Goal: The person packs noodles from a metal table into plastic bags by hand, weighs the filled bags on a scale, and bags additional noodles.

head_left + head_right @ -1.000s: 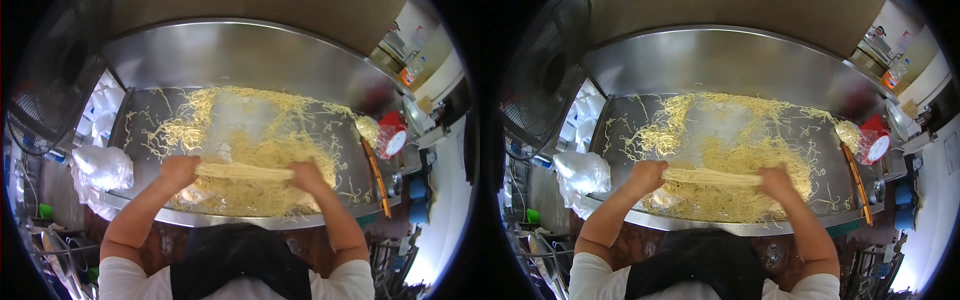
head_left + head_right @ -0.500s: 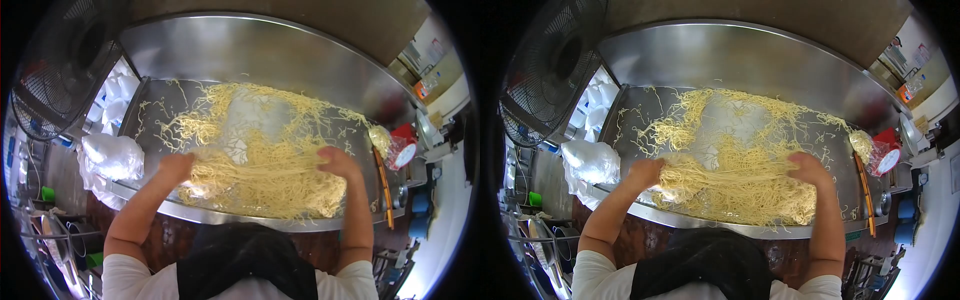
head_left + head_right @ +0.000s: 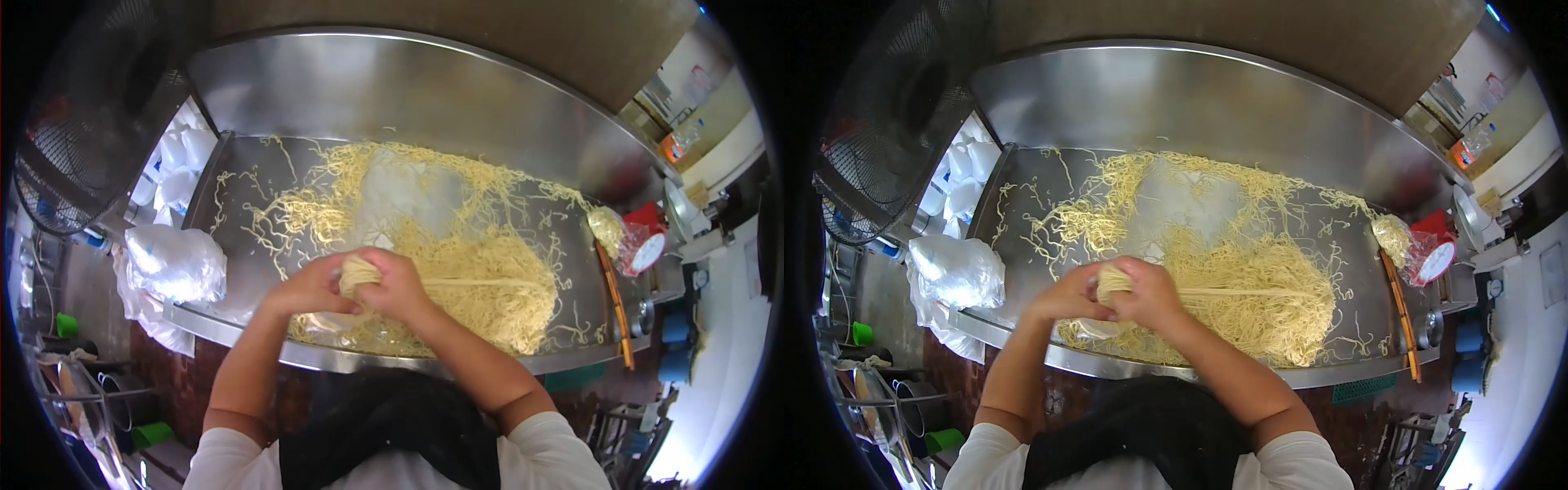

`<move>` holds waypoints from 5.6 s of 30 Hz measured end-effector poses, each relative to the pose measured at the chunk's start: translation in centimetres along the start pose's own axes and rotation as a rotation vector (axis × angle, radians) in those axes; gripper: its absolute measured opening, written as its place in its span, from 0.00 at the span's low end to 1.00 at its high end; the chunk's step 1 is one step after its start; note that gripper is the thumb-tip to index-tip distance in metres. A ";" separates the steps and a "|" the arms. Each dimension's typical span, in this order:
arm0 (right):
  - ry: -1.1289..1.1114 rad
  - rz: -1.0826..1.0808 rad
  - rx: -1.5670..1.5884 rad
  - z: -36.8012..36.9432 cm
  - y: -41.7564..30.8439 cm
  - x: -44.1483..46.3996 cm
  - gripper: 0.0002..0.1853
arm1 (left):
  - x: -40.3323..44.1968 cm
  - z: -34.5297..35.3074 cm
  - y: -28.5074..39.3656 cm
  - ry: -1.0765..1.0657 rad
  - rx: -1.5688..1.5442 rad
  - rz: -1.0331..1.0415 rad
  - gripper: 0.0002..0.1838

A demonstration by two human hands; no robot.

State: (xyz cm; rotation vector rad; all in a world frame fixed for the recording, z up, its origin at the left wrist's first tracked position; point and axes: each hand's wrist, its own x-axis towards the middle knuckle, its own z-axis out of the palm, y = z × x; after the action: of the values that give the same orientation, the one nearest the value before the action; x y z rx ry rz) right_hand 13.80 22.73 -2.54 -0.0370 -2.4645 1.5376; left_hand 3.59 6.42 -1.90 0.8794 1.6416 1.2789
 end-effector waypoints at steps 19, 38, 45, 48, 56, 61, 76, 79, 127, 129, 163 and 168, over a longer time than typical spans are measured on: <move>0.103 0.458 -0.377 -10.2 5.4 -7.2 0.22 | 2.7 0.0 3.0 -0.081 1.148 -0.301 0.22; -0.782 0.116 -0.467 7.5 1.9 3.0 0.15 | -1.3 2.3 0.9 0.725 0.218 0.215 0.11; -0.562 0.322 -0.287 -2.5 -3.6 4.8 0.19 | -2.8 -0.9 -1.2 0.848 -0.359 0.126 0.11; -0.431 0.235 -0.642 -1.2 1.6 0.3 0.22 | -2.4 -0.2 0.2 0.845 -0.450 0.098 0.13; -0.322 0.408 -0.239 -1.4 2.7 -1.8 0.22 | 0.7 4.4 -1.1 0.176 -0.176 -0.037 0.17; -0.195 0.294 -0.175 -2.4 2.2 -2.1 0.17 | 2.7 5.1 -4.0 0.208 -0.132 -0.177 0.23; 0.236 0.160 -0.819 -12.2 5.3 -3.9 0.15 | -2.5 -2.0 -1.9 0.395 0.365 -0.109 0.11; 0.084 0.287 -0.579 -9.9 1.1 -2.4 0.14 | -2.6 -2.0 -2.3 0.473 0.238 -0.051 0.11; 0.809 0.321 0.637 -37.6 -7.0 -40.3 0.05 | 15.8 38.5 17.4 -0.318 -0.136 0.259 0.10; 0.846 0.307 0.564 -39.9 -7.8 -40.0 0.04 | 17.8 39.7 19.3 -0.349 -0.299 0.347 0.11; 0.882 0.021 -0.130 -93.9 2.5 -28.3 0.07 | 55.7 60.1 48.7 0.381 -0.081 0.699 0.12; 0.834 0.171 -0.132 -95.7 8.2 -28.1 0.09 | 58.1 61.3 45.1 0.379 -0.015 0.562 0.13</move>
State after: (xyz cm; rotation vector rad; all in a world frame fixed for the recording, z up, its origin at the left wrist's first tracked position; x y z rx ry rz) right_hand 60.60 106.77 25.14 -0.7611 -1.8946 1.0822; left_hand 38.69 91.73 23.52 1.1971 1.7268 1.9355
